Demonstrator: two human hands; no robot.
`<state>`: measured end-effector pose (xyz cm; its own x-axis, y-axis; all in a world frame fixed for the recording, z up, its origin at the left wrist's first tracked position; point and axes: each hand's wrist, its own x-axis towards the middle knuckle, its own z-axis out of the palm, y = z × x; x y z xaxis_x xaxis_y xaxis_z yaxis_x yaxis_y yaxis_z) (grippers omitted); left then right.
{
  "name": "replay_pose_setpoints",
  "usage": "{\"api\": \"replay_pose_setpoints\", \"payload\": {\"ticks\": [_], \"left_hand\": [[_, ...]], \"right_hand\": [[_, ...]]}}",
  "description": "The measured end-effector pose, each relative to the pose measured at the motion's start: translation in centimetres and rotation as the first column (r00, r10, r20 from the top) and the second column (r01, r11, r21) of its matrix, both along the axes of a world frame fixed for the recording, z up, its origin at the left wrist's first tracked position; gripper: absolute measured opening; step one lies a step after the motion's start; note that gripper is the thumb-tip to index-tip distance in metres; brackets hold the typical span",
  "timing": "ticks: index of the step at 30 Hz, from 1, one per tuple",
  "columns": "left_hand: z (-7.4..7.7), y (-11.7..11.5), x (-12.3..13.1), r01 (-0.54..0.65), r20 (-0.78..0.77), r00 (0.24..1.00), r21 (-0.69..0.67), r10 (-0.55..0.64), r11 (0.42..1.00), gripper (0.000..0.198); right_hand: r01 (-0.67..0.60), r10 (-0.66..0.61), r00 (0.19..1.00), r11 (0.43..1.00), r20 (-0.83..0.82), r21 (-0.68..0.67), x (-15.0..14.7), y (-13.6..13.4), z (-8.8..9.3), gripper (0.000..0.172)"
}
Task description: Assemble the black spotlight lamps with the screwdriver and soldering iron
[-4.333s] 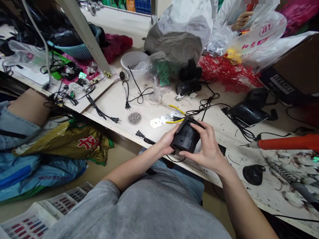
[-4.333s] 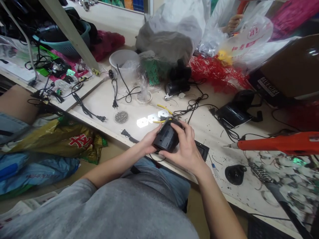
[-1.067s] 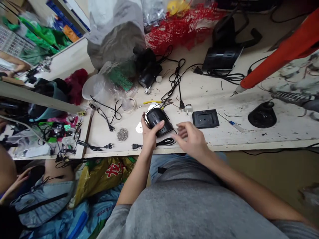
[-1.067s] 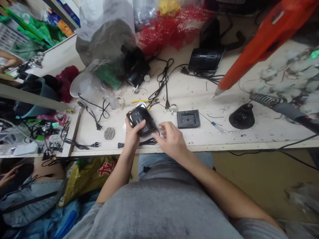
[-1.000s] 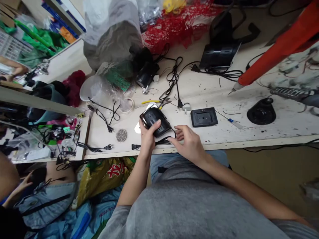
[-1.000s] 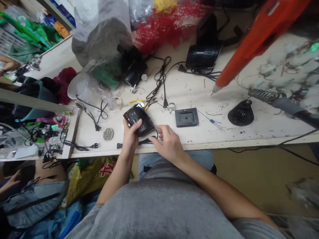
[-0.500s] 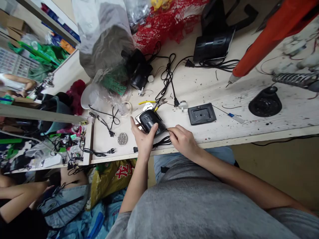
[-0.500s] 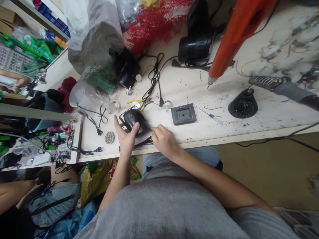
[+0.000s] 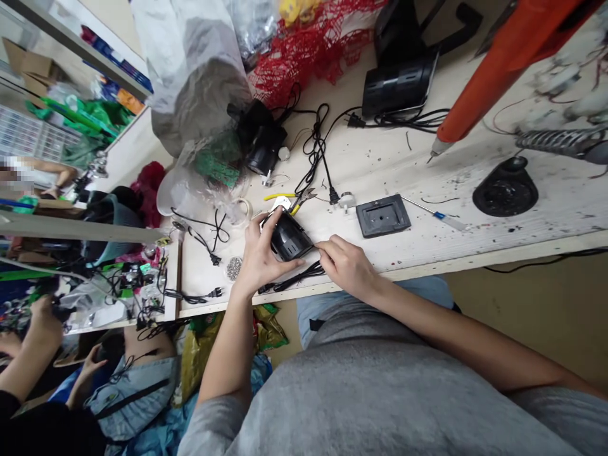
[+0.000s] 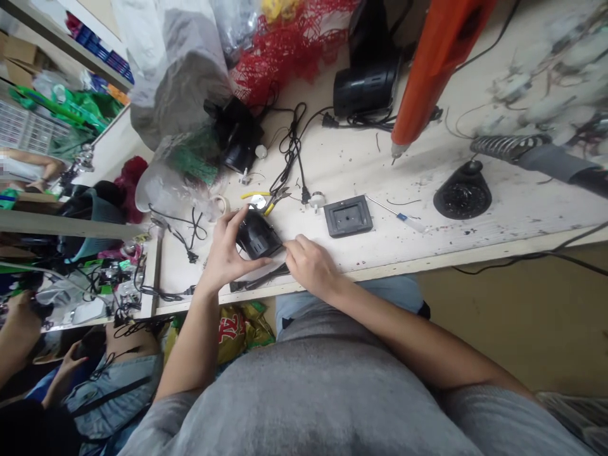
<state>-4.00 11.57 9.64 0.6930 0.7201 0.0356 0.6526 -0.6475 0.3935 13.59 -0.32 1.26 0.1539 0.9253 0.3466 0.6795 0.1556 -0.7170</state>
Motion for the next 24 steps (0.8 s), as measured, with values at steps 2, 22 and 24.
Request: {"api": "replay_pose_setpoints", "payload": {"ticks": [2,22,24], "left_hand": [[-0.3,0.1,-0.1,-0.011,0.029,1.000,0.007,0.011,1.000,0.111],[-1.0,0.1,-1.1,-0.082,0.260,0.955,-0.238,0.144,0.968,0.092],[-0.6,0.5,-1.4,-0.047,0.297,0.949,-0.215,0.111,0.976,0.094]], "right_hand": [[-0.006,0.006,1.000,1.000,0.002,-0.011,0.1,0.2,0.1,0.028],[0.019,-0.021,0.999,0.999,-0.042,-0.049,-0.1,0.7,0.8,0.020],[0.021,-0.022,0.999,0.999,-0.031,-0.042,-0.1,0.7,0.6,0.019]]}}
